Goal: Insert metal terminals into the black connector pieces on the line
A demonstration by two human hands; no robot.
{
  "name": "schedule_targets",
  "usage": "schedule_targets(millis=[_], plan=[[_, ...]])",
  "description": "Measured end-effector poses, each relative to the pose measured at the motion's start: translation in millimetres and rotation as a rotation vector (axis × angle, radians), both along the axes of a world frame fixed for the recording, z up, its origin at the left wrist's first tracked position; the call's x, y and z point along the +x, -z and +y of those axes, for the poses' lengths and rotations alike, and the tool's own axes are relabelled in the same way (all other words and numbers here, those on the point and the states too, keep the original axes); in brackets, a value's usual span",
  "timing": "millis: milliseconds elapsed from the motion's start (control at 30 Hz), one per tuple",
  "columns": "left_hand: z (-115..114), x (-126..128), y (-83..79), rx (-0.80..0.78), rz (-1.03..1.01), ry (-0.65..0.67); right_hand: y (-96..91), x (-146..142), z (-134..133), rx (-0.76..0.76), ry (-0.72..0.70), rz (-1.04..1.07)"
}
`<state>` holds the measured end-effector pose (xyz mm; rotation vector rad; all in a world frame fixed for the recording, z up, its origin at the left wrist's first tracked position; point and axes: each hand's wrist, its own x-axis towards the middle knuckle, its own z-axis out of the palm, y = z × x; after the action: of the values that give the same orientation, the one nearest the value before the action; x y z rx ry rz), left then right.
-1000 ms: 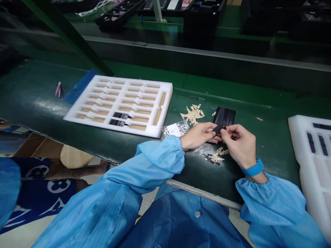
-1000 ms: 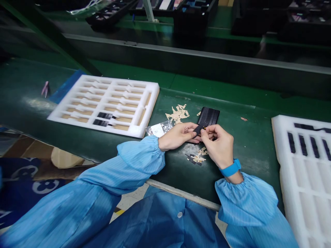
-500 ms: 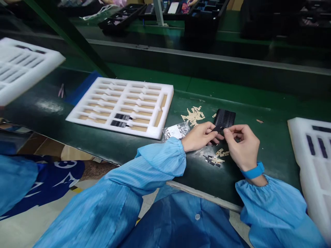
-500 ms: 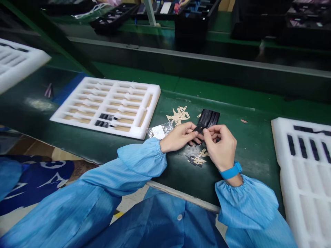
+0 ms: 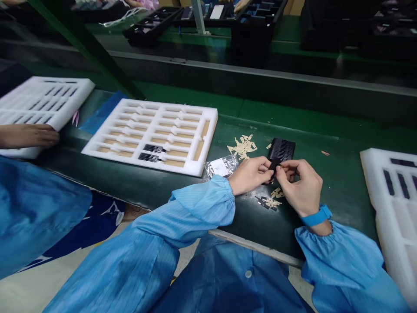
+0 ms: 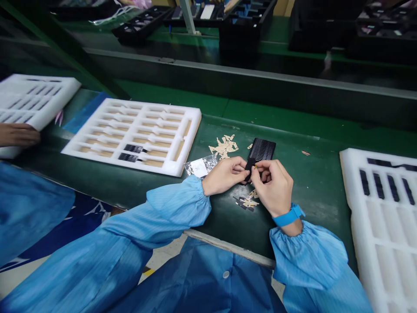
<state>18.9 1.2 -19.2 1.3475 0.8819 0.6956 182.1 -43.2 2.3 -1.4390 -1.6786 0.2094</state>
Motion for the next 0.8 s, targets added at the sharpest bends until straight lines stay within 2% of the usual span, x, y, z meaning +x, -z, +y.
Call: schedule_targets(millis=[167,400,633,800], plan=[[-5.0,1.0,-5.4,0.124,0.087,-0.031,0.7,-2.4,-1.1,-0.037,0.051,0.028],[-12.8,3.8,-9.5,0.207,0.116,-0.053,5.2,-2.0,-1.2,-0.131,0.103,0.168],[-13.5,7.1,-5.9,0.098,-0.011,-0.062,5.3,-3.0,-2.4,-0.112,0.11,0.18],[-11.9,1.9,-6.4,0.261,0.114,-0.058,2.2,-1.9,-1.6,-0.136,0.094,0.182]])
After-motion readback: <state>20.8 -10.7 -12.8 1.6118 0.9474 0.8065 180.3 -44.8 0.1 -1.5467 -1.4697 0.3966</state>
